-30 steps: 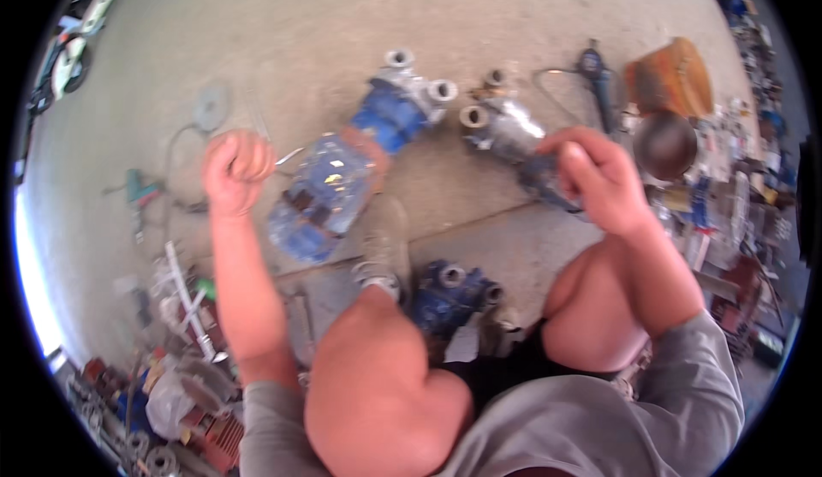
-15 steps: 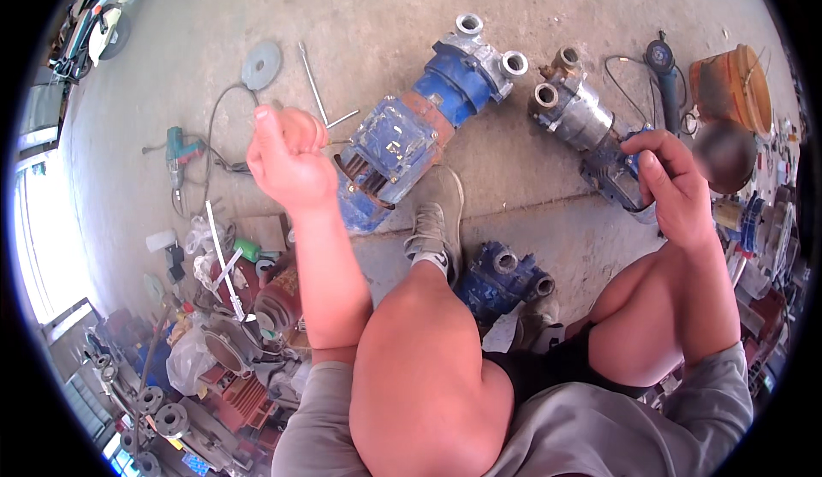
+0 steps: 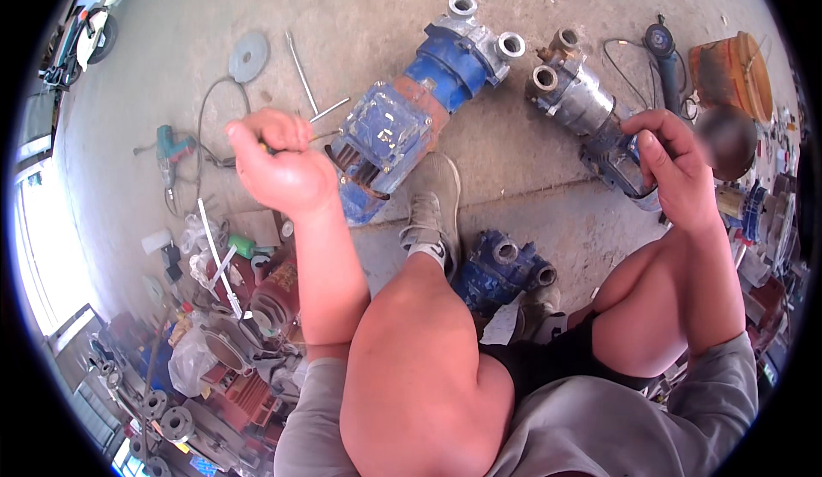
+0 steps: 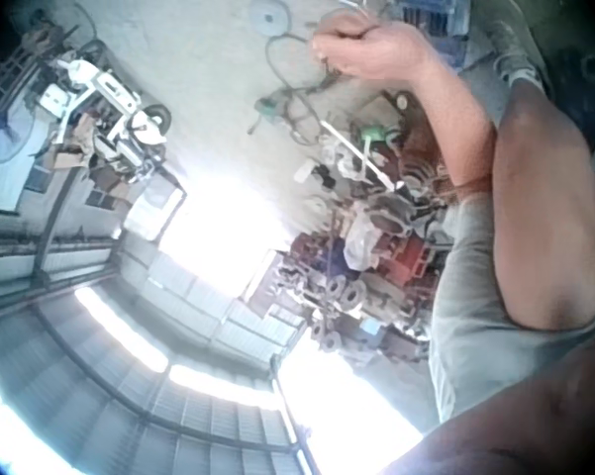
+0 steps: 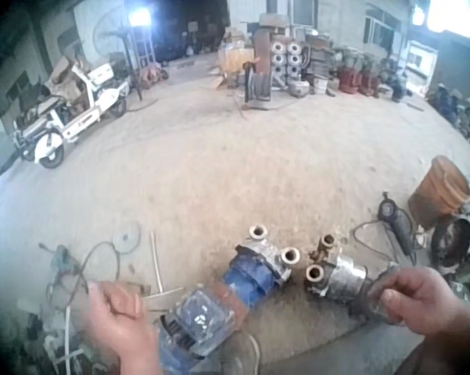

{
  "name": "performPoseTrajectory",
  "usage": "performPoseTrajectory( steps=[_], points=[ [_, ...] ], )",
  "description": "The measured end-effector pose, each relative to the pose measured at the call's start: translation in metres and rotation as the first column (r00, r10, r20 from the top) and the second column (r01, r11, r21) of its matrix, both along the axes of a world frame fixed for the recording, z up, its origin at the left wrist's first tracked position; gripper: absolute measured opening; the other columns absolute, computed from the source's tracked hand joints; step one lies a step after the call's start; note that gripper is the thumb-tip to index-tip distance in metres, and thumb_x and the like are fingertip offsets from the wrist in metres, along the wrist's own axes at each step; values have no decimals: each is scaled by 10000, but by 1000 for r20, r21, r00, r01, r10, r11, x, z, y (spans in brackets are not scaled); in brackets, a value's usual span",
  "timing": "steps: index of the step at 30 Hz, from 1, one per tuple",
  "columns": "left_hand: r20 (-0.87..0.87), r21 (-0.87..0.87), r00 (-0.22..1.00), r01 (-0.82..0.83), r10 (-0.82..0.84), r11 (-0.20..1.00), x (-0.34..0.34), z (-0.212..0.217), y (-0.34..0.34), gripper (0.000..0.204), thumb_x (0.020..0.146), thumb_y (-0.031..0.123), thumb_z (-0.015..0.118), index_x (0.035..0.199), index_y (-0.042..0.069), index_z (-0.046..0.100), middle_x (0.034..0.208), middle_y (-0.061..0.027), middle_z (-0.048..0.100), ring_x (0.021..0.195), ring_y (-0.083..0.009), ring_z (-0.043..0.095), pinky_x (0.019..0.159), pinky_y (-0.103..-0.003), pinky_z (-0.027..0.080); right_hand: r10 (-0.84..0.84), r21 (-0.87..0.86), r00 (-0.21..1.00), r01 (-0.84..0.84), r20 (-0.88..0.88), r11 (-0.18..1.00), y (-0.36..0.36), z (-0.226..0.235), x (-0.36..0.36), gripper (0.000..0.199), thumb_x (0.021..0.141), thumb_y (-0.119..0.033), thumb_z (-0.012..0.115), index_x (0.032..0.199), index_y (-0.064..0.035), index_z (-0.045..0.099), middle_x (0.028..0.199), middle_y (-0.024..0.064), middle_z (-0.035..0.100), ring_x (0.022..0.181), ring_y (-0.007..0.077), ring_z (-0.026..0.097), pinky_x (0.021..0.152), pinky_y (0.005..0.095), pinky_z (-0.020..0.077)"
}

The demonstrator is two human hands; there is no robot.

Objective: The person sits on the floor of a workshop and uses a screwdriver to remove screws from the terminal box of a blue electric motor. They then open the box, manipulate the internal wiring, and reassemble the unit.

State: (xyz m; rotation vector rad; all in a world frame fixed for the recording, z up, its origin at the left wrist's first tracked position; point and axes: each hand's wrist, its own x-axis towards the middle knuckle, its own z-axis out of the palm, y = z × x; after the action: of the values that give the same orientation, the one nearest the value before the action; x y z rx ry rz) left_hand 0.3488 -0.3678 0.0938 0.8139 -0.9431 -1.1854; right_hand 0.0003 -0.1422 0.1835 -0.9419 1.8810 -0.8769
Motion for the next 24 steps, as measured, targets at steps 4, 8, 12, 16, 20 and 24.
performPoseTrajectory(
  steps=[4, 8, 12, 16, 20, 24],
  points=[
    [168, 31, 934, 316, -317, 948, -1, 3, -15, 496, 1109, 318, 409, 652, 130, 364, 582, -9, 354, 514, -136, 267, 502, -328, 229, 19, 17, 1000, -18, -8, 1000, -3, 3, 5, 229, 1075, -217, 628, 1210, -46, 699, 809, -72, 558, 684, 27, 478, 613, 205, 390],
    [11, -57, 435, 899, -900, 434, 42, 0, -60, 516, 1070, 262, 428, 586, 110, 336, 546, -22, 396, 483, -147, 292, 493, -348, 224, 63, 19, 998, -63, 5, 998, -6, 3, 3, 219, 1074, -200, 618, 1213, -52, 700, 818, -74, 559, 693, 18, 473, 618, 207, 393],
    [-207, -97, 481, 856, -852, 507, 63, -16, -76, 602, 1091, 445, 372, 582, 128, 323, 533, 20, 341, 474, -146, 246, 502, -337, 209, 57, 32, 998, -56, -25, 998, -5, -4, 1, 214, 1075, -166, 602, 1224, -47, 698, 822, -77, 555, 695, 6, 459, 619, 201, 385],
    [-281, 50, 754, 629, -593, 776, 59, -30, -43, 769, 1004, 798, 286, 602, 144, 343, 543, 32, 303, 497, -140, 225, 509, -328, 193, 82, 32, 996, -81, -45, 996, -2, -15, -5, 212, 1079, -138, 581, 1226, -35, 695, 816, -77, 544, 685, -2, 452, 602, 185, 356],
    [-297, 163, 847, 499, -440, 851, 68, -13, -23, 870, 849, 994, 288, 626, 156, 361, 570, 54, 277, 507, -116, 199, 541, -299, 194, 84, 43, 993, -81, -81, 996, 8, -27, -14, 215, 1095, -142, 553, 1226, -29, 681, 812, -59, 533, 672, 1, 443, 603, 188, 358],
    [-463, -142, 646, 622, -607, 770, 103, 55, -15, 792, 939, 909, 283, 798, 153, 474, 695, 36, 377, 602, -119, 281, 597, -294, 248, 106, 25, 994, -105, -17, 994, 3, -34, -12, 232, 1103, -172, 560, 1251, -25, 661, 808, -54, 516, 703, 32, 452, 656, 208, 375]
  ],
)
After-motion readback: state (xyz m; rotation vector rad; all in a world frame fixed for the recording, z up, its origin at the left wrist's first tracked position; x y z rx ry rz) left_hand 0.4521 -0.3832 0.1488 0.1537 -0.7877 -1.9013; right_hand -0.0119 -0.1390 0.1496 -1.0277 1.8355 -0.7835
